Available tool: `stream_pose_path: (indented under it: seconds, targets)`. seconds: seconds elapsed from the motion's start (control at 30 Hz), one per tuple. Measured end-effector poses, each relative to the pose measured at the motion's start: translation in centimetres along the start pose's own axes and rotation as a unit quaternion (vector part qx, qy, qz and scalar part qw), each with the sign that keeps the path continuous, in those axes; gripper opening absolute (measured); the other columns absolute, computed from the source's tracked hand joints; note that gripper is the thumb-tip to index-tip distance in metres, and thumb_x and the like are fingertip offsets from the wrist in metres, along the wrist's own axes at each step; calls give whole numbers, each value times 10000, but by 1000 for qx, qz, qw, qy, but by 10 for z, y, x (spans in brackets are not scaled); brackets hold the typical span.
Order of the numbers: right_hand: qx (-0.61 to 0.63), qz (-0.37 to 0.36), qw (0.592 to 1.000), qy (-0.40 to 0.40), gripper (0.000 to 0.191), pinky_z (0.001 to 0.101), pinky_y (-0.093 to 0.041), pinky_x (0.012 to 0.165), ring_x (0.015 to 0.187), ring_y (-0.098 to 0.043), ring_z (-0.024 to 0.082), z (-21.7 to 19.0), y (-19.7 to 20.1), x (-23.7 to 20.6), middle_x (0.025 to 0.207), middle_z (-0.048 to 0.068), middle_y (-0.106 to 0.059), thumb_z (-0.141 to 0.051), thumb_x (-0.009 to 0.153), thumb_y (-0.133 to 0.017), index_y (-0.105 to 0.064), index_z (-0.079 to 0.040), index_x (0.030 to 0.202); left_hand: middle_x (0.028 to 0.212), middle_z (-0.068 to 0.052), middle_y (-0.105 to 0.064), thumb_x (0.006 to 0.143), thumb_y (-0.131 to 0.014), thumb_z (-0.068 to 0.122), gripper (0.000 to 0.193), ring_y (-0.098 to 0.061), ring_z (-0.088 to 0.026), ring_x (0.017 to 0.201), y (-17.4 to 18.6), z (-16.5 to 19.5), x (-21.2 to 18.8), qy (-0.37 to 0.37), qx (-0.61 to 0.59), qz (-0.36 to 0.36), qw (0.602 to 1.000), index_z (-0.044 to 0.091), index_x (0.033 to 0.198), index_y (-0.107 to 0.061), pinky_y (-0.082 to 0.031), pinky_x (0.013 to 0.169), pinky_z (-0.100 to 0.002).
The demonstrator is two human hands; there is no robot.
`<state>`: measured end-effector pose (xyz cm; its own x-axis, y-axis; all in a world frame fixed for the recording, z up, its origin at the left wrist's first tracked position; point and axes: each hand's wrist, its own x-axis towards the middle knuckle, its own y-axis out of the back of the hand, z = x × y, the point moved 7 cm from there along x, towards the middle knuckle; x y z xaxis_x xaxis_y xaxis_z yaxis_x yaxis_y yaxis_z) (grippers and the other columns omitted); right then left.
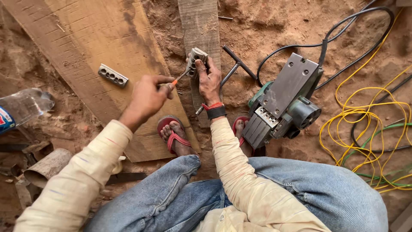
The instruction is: The person sits on the ground and assembles a small metal electrical component. They use a screwdriver to tighten screws into the component, then insert small metal pins into its holes. Finally, they place the assembled component onto a larger metal plate attached to a power tool.
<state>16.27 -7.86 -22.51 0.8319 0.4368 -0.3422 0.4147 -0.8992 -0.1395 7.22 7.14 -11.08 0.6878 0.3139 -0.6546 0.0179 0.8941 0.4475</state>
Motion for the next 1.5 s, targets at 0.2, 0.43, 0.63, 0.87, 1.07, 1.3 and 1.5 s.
stream_pose_path:
  seconds: [0.2, 0.43, 0.63, 0.87, 1.07, 1.3, 1.5]
  targets:
    - [41, -4, 999, -1, 578, 331, -604, 977, 1139, -745, 202, -1, 2, 0, 1248, 139, -748, -486, 1021, -606, -595, -19, 1362, 830, -231, -712, 1044, -559, 106, 283, -694, -339, 659, -14, 34, -21, -148, 405, -32, 902, 39, 1296, -671, -580, 593, -492]
    - [112, -22, 993, 9, 504, 322, -600, 984, 1166, -729, 194, -3, 0, 2, 1262, 115, -735, -364, 1049, -628, -583, 3, 1392, 865, -119, -742, 961, -639, 123, 316, -589, -145, 596, 4, 10, 4, 76, -74, -9, 994, 40, 1265, -667, -470, 523, -319]
    - [61, -9, 998, 5, 517, 321, -595, 974, 1105, -735, 204, -4, -1, -3, 1227, 140, -761, -358, 1046, -650, -618, 19, 1399, 772, -89, -713, 949, -579, 66, 364, -446, -77, 480, -13, -9, -13, 204, -278, -37, 938, 16, 1307, -615, -322, 387, -243]
    - [118, -14, 993, -17, 567, 330, -596, 1019, 1176, -726, 210, -4, -2, -8, 1299, 140, -722, -395, 1044, -636, -556, 21, 1420, 754, -61, -687, 978, -627, 81, 315, -480, -63, 523, -15, -1, -19, 164, -234, -10, 958, -2, 1278, -676, -384, 449, -238]
    - [140, -13, 989, -40, 512, 336, -606, 992, 1172, -716, 218, -2, -1, -13, 1302, 148, -717, -322, 1047, -645, -560, 28, 1411, 960, -219, -753, 950, -660, 101, 306, -764, -311, 830, -2, 37, -34, -45, 78, 66, 994, 25, 1241, -722, -596, 762, -421]
    - [130, -16, 990, -47, 503, 328, -610, 998, 1169, -723, 208, -7, 1, -18, 1297, 139, -722, -321, 1050, -646, -561, 23, 1408, 962, -275, -731, 916, -614, 71, 341, -733, -419, 826, -1, 58, -41, -48, 167, 30, 984, 49, 1243, -709, -592, 795, -505]
    - [123, -11, 991, -46, 497, 322, -603, 973, 1147, -720, 198, -12, 0, -15, 1285, 134, -726, -331, 1059, -638, -574, 27, 1398, 909, -306, -690, 931, -597, 97, 402, -706, -476, 782, -6, 60, -40, -46, 250, -14, 967, 64, 1328, -651, -581, 714, -551]
